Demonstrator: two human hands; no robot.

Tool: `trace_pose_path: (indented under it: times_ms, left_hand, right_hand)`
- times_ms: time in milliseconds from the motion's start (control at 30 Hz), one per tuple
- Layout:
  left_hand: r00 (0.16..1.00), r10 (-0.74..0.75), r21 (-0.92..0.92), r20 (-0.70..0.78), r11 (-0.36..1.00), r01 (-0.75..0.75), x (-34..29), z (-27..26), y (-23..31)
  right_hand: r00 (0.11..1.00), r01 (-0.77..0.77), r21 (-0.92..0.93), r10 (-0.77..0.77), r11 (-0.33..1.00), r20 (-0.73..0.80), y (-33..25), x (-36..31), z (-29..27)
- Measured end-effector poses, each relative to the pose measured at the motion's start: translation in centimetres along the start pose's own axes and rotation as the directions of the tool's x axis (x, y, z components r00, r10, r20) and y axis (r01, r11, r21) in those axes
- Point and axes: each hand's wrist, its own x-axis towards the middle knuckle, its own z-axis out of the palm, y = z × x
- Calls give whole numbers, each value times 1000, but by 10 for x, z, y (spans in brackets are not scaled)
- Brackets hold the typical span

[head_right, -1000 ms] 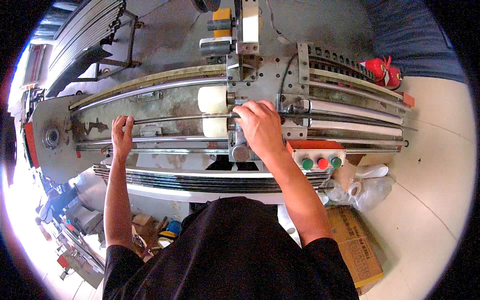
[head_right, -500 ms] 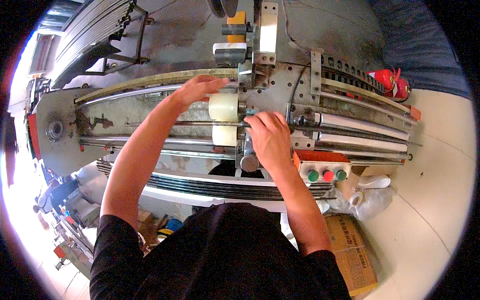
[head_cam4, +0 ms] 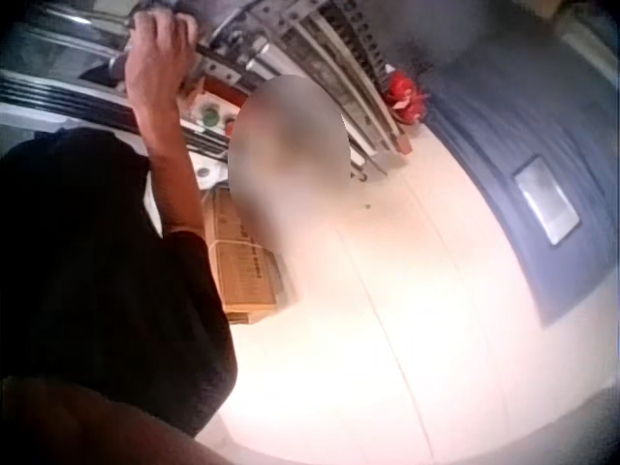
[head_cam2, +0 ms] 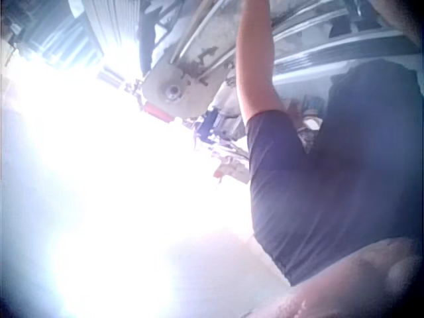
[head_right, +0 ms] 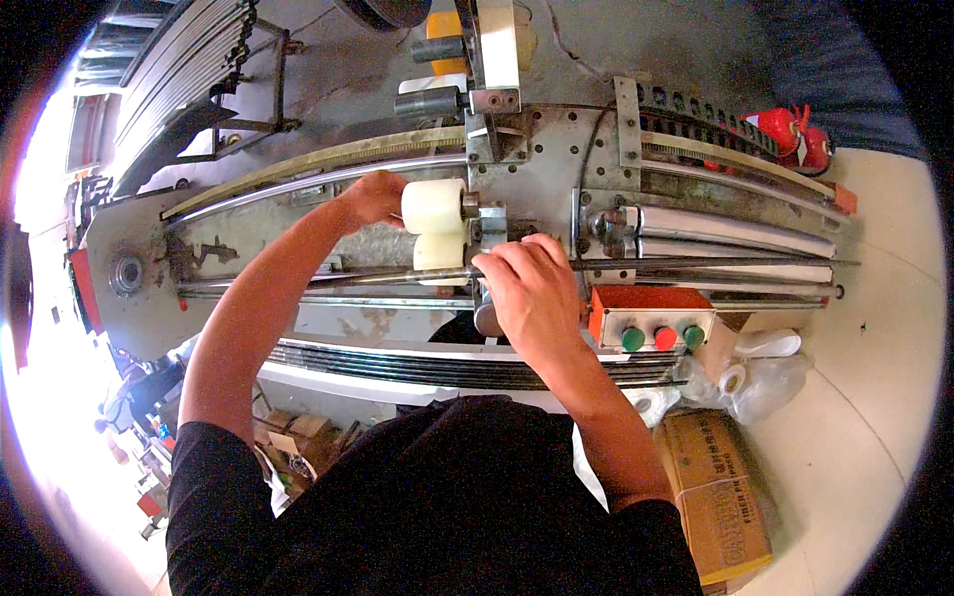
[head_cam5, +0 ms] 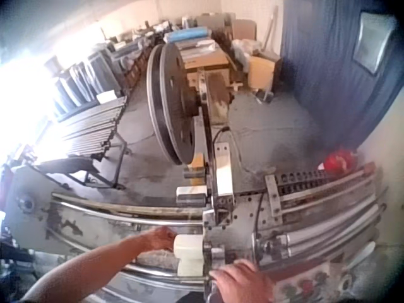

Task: The person picks up metal tubes from a bundle and feeds them into the rollers of a fabrication machine one at a time. After several tubes are processed, the person gathers a bundle of tubes from the machine and moves them to a nearby surface.

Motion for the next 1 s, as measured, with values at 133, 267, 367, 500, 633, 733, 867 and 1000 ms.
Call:
trace_pose_path:
  times_ms: [133, 267, 367, 500, 633, 733, 867, 1000]
  left_hand:
    - [983, -84, 192, 166, 980, 52, -31, 12, -3]
    - [930, -55, 153, 364, 988, -1, -58, 34, -10]
    - [958, -103, 371, 267, 929, -3, -81, 46, 25]
    - [968, -176, 278, 176, 953, 122, -100, 45, 35]
    - [991, -122, -56, 61, 991, 125, -122, 35, 58]
    - [997, -72, -162, -15, 984, 68, -129, 31, 81]
    - [995, -51, -228, -84, 973, 31, -131, 41, 100]
    - [990, -86, -356, -116, 934, 40, -128, 58, 98]
  right_hand:
    - [1000, 8, 14, -9, 1000, 18, -1, -4, -1]
    - [998, 23, -1, -23, 1000, 52, 0, -10, -1]
    - [999, 1, 9, -2, 1000, 38, -2, -13, -1]
    - [998, -11, 9, 11, 1000, 58, -3, -16, -1]
    - [998, -16, 14, 15, 1000, 62, -4, -18, -2]
    - [997, -12, 9, 12, 1000, 74, -2, -19, 0]
    - [997, 0, -18, 1, 1000, 79, 0, -11, 3]
    - [997, 31, 10, -32, 999, 73, 1, 4, 8]
